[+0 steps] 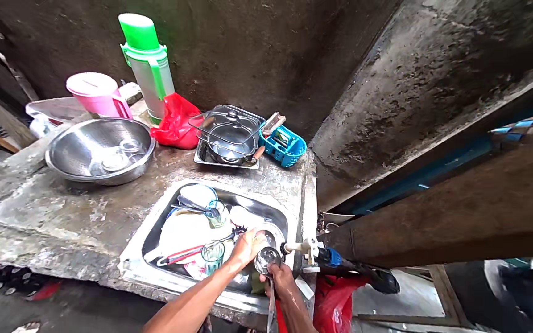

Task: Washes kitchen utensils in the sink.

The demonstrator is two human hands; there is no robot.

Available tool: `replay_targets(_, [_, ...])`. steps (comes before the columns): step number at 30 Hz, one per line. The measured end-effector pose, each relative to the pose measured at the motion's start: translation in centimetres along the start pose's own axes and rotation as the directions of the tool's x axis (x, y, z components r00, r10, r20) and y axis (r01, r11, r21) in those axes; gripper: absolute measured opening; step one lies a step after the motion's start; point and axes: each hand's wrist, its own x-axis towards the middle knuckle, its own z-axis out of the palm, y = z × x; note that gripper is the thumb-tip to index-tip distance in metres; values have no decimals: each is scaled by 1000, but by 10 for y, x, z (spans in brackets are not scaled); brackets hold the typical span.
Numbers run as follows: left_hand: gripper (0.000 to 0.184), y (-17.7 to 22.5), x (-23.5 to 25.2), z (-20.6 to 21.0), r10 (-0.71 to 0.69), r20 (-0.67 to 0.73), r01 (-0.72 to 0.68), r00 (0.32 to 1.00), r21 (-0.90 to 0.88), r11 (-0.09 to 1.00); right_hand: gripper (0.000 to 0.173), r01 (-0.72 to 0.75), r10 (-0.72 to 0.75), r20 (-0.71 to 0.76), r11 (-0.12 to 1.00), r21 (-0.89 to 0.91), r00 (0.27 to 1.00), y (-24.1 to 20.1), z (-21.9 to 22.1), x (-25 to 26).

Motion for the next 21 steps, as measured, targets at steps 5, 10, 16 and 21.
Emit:
replay_targets(5, [43,4,-7,8,3,42,-3,999,8,1000,23,-22,20,-20,993,-116,1000,-11,-12,-1])
replay_targets(10, [46,4,-24,32,-102,169,169,980,-457,873,35,-98,88,-52,964,-247,995,-15,-24,13])
replay_targets(16, [30,13,-20,39,-137,96,147,986,-98,984,26,-152,163,4,925,-347,987,-31,-35,6])
replay_targets(21, [35,20,-5,19,228,369,-212,901,-86,974,19,-180,246,123,901,-395,961,-19,-63,16])
